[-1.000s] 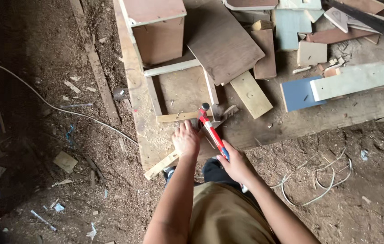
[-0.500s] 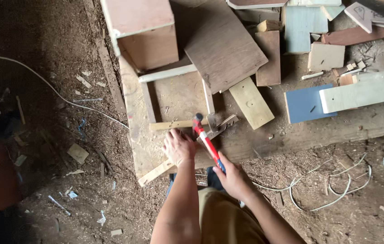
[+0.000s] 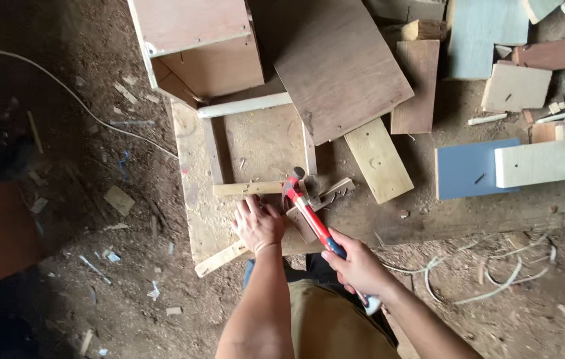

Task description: The person uses a hand saw to cut a small wooden piece, then uses a hammer to drive nails into a wooden frame, assembling it on a workbench. The person repeatedly hammers nails into the frame to secure the pieces together.

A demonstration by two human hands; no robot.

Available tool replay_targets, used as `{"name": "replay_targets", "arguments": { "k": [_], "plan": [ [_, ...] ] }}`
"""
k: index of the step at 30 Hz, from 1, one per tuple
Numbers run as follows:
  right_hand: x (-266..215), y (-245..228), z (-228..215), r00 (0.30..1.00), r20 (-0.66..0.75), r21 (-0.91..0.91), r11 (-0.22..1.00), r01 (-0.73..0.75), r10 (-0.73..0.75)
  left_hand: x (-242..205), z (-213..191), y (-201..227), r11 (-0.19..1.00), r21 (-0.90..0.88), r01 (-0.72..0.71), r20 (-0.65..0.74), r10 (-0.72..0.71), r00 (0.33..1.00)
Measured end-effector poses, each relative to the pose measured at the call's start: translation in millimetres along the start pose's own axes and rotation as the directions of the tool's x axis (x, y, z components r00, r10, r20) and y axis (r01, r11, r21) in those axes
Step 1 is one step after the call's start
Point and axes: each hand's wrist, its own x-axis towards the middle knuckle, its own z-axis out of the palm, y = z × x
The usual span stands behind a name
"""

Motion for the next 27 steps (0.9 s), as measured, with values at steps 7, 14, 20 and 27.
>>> {"name": "replay_targets", "arguments": {
  "k": [7, 14, 20, 27],
  "plan": [
    [-14.8, -23.9, 3.1, 0.990, 0.103, 0.260, 0.958, -0.118, 0.094, -1.3, -8.3, -2.6, 0.997, -0.076, -0.012, -0.023, 0.010, 1.000],
    [-17.1, -29.4, 13.2, 0.992, 0.006, -0.022, 0.992, -0.124, 0.125, -5.2, -14.8, -2.8, 0.994, -0.099, 0.035, 0.115, -0.023, 0.993],
    [-13.1, -46.2, 3.0, 0.979, 0.108, 0.152, 0.970, -0.188, 0.173, -6.1, -15.6, -4.2, 0.992, -0.130, 0.004, 0.033, 0.000, 0.999],
    [-3.9, -31.6, -34.1, 0.911, 0.366, 0.657, 0.746, -0.109, -0.189, 1.5, -10.6, 3.9, 0.978, -0.207, 0.013, 0.017, -0.009, 1.000]
  ]
}}
